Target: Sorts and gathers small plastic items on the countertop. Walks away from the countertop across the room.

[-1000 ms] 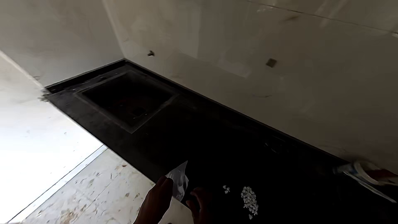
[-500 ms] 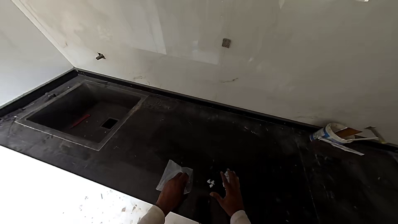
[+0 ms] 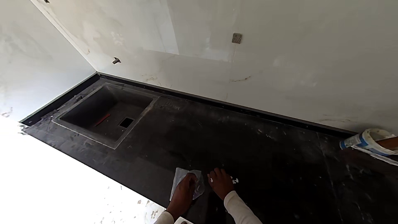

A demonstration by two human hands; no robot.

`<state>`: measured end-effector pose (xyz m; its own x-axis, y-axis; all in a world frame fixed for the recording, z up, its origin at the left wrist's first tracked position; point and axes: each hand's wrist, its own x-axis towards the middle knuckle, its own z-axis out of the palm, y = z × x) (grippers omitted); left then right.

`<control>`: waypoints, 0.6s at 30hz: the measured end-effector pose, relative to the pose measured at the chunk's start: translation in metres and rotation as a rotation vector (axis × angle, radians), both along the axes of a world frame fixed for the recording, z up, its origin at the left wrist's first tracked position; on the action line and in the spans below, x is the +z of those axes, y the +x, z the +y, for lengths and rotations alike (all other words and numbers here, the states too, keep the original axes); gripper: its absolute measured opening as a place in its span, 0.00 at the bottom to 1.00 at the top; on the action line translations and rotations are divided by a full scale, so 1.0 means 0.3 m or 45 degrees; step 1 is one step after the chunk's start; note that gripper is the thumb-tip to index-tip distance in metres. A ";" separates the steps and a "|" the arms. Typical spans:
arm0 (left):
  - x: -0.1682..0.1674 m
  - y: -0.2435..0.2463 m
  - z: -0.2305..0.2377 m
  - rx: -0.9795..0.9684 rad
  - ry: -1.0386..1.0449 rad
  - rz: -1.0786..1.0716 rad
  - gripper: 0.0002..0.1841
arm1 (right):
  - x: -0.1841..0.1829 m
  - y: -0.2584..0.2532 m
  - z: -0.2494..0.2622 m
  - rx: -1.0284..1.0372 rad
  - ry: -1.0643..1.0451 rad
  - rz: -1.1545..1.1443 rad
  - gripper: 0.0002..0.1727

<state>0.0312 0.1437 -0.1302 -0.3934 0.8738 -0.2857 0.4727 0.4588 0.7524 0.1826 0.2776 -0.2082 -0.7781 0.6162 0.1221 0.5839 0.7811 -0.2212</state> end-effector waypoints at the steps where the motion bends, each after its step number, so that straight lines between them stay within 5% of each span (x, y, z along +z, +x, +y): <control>1: 0.000 0.000 -0.003 0.015 0.024 -0.014 0.15 | 0.006 -0.010 0.010 -0.013 -0.039 -0.032 0.21; 6: 0.023 -0.002 -0.010 0.039 0.087 -0.039 0.14 | 0.052 -0.049 0.056 -0.139 -0.215 -0.085 0.21; 11: 0.018 -0.010 -0.013 0.075 0.153 -0.082 0.15 | 0.079 -0.064 0.085 -0.417 -0.328 0.211 0.19; 14: 0.015 -0.013 -0.011 0.078 0.151 -0.114 0.15 | 0.109 -0.053 0.105 -0.687 -0.761 0.521 0.19; 18: 0.013 -0.006 0.000 0.064 0.166 -0.149 0.16 | 0.198 -0.079 0.052 -1.054 -1.987 1.479 0.23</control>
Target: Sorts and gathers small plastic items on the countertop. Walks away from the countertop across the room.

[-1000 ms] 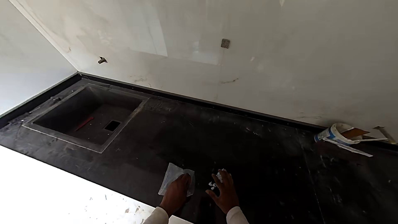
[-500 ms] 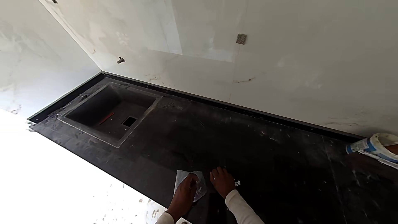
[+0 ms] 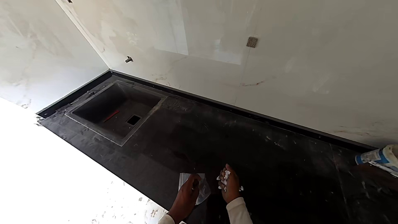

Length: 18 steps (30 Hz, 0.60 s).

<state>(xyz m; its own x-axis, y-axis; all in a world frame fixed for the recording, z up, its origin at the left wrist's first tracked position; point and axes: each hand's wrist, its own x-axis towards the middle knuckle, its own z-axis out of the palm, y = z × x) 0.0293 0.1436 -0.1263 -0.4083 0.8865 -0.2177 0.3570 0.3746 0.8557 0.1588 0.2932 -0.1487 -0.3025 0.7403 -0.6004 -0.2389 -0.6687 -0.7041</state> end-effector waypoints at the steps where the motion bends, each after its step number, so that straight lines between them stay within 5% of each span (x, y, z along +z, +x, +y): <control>1: 0.000 0.005 0.002 -0.004 0.000 -0.013 0.16 | 0.025 -0.008 -0.028 -0.065 -0.151 0.257 0.24; 5: 0.014 0.033 0.005 0.011 0.054 -0.083 0.16 | 0.076 -0.069 -0.131 -0.215 -0.191 0.636 0.29; 18: 0.014 -0.002 -0.047 0.206 0.484 -0.449 0.11 | 0.133 -0.095 -0.190 -0.092 0.493 0.387 0.20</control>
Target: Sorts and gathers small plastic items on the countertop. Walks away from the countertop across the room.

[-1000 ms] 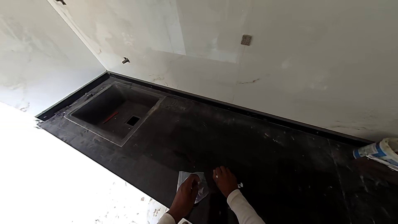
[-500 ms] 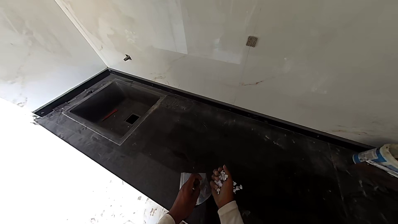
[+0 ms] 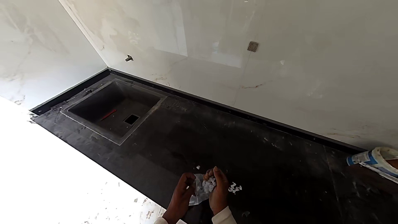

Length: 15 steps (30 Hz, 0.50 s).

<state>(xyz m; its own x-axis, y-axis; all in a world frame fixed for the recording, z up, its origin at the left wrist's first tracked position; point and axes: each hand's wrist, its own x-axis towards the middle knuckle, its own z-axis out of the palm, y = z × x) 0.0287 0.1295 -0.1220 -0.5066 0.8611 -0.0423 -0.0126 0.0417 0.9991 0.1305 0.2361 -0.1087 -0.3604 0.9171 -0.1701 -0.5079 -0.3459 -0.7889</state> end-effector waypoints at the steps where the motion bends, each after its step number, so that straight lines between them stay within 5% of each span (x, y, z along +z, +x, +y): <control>1: -0.003 -0.003 -0.003 0.001 0.017 -0.021 0.11 | 0.004 -0.005 -0.003 -0.019 0.003 -0.018 0.20; 10: -0.032 -0.005 -0.034 0.066 0.009 0.031 0.12 | -0.035 -0.002 -0.021 -0.063 0.013 -0.062 0.22; 13: -0.005 -0.052 -0.084 0.175 0.045 0.110 0.12 | -0.039 -0.028 0.037 -0.104 0.182 -0.412 0.20; 15: 0.018 -0.092 -0.128 0.228 0.039 0.136 0.12 | -0.071 -0.087 0.097 0.181 0.552 -0.838 0.16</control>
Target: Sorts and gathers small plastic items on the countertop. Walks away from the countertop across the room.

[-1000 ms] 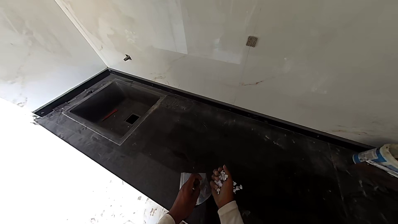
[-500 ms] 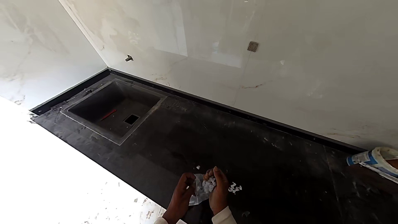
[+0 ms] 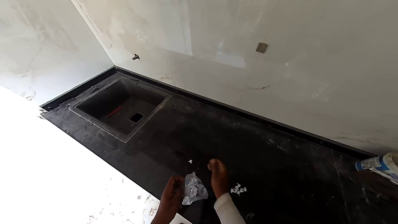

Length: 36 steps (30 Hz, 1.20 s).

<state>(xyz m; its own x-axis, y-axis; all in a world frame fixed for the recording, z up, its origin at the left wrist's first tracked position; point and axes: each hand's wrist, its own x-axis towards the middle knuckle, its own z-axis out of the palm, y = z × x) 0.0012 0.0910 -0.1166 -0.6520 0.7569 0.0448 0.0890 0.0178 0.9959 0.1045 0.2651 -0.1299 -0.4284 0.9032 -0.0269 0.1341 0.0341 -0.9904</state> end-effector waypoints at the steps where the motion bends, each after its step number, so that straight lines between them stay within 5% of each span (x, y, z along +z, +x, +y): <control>1: 0.006 -0.015 -0.026 0.015 -0.011 0.000 0.12 | -0.033 -0.046 0.022 0.224 0.218 -0.242 0.17; 4: 0.011 -0.053 -0.069 0.028 -0.037 0.028 0.12 | -0.148 -0.211 0.047 0.809 0.714 -0.603 0.20; 7: 0.011 -0.061 -0.060 -0.010 -0.035 0.045 0.12 | -0.174 -0.248 0.050 1.119 0.825 -0.751 0.19; 13: -0.009 -0.033 0.001 -0.077 -0.033 0.035 0.11 | -0.221 0.145 0.116 0.791 1.123 -0.823 0.14; 19: -0.030 0.032 0.086 -0.235 -0.055 -0.002 0.12 | -0.294 0.474 0.067 0.278 0.847 -0.836 0.26; 23: -0.048 0.071 0.120 -0.297 -0.092 -0.007 0.12 | -0.317 0.443 -0.018 0.244 0.729 -0.778 0.45; 27: -0.043 0.086 0.122 -0.310 -0.097 -0.028 0.11 | -0.290 0.328 0.019 0.389 0.868 -0.936 0.25; 29: -0.036 0.084 0.115 -0.303 -0.103 0.024 0.11 | -0.263 0.295 0.082 0.522 0.923 -0.990 0.25; 33: -0.017 0.044 0.095 -0.444 -0.271 0.665 0.18 | -0.219 0.245 0.177 0.839 0.823 -1.134 0.29; 36: 0.049 0.042 0.103 -0.580 -0.495 1.056 0.21 | -0.231 0.232 0.186 0.734 0.980 -1.102 0.24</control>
<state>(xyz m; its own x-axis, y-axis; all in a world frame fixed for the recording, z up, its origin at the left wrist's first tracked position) 0.0139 0.1220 -0.1018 -0.1743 0.9834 0.0495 0.8268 0.1189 0.5499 0.1741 0.3210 -0.1993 -0.8634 0.5021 -0.0484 0.4932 0.8202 -0.2897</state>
